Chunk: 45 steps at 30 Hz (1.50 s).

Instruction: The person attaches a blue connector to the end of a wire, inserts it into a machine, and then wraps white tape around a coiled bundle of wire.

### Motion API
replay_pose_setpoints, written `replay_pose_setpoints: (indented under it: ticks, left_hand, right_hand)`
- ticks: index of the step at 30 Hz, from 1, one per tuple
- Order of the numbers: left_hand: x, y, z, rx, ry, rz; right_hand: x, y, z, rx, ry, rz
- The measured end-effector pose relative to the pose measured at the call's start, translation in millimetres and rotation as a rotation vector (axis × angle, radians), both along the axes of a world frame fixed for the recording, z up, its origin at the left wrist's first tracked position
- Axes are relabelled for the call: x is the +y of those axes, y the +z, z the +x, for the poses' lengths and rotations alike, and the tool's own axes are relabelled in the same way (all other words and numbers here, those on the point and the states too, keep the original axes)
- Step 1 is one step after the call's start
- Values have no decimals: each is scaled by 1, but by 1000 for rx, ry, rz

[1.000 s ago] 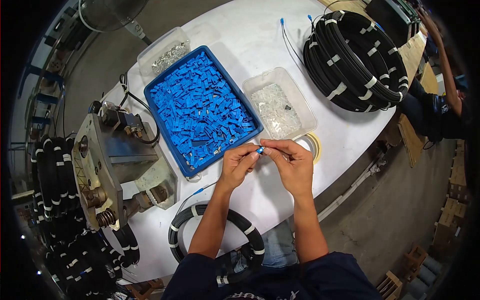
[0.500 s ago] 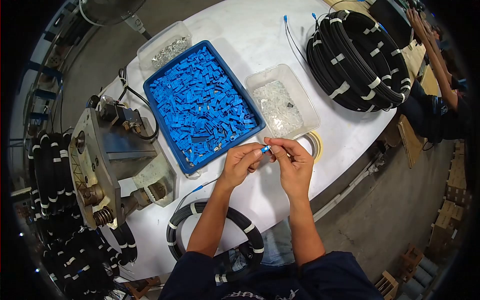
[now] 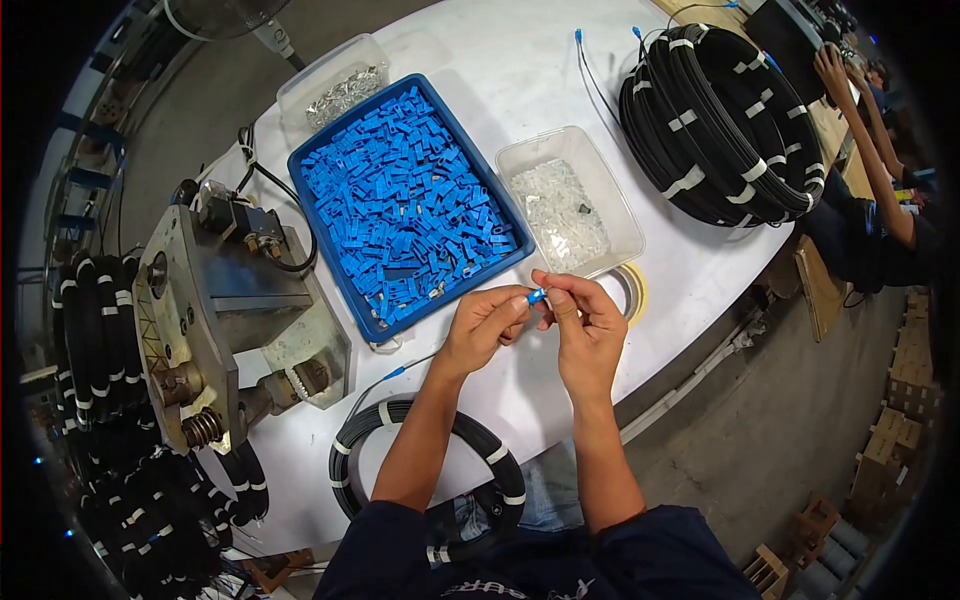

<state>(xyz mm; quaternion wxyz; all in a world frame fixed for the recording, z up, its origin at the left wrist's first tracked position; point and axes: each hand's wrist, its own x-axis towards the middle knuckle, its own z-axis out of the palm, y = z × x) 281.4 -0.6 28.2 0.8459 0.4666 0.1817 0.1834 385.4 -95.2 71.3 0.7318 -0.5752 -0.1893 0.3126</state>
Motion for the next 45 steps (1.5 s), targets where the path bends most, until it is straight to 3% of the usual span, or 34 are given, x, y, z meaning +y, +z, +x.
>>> replay_pose_setpoints:
  ticks: [24, 26, 30, 35, 45]
  left_hand:
    - [-2, -9, 1, 27, 114, 136]
    - [-1, -10, 1, 13, 115, 118]
    - [-1, -16, 1, 4, 126, 121]
    - [0, -18, 1, 15, 158, 201]
    - [-1, -19, 1, 58, 221, 217]
  right_hand:
    - [7, 7, 0, -120, 88, -112]
    - [9, 4, -2, -202, 60, -122]
    - [13, 8, -9, -119, -18, -82]
    - [12, -4, -8, -313, -11, -98]
    - [16, -4, -6, -339, 23, -129]
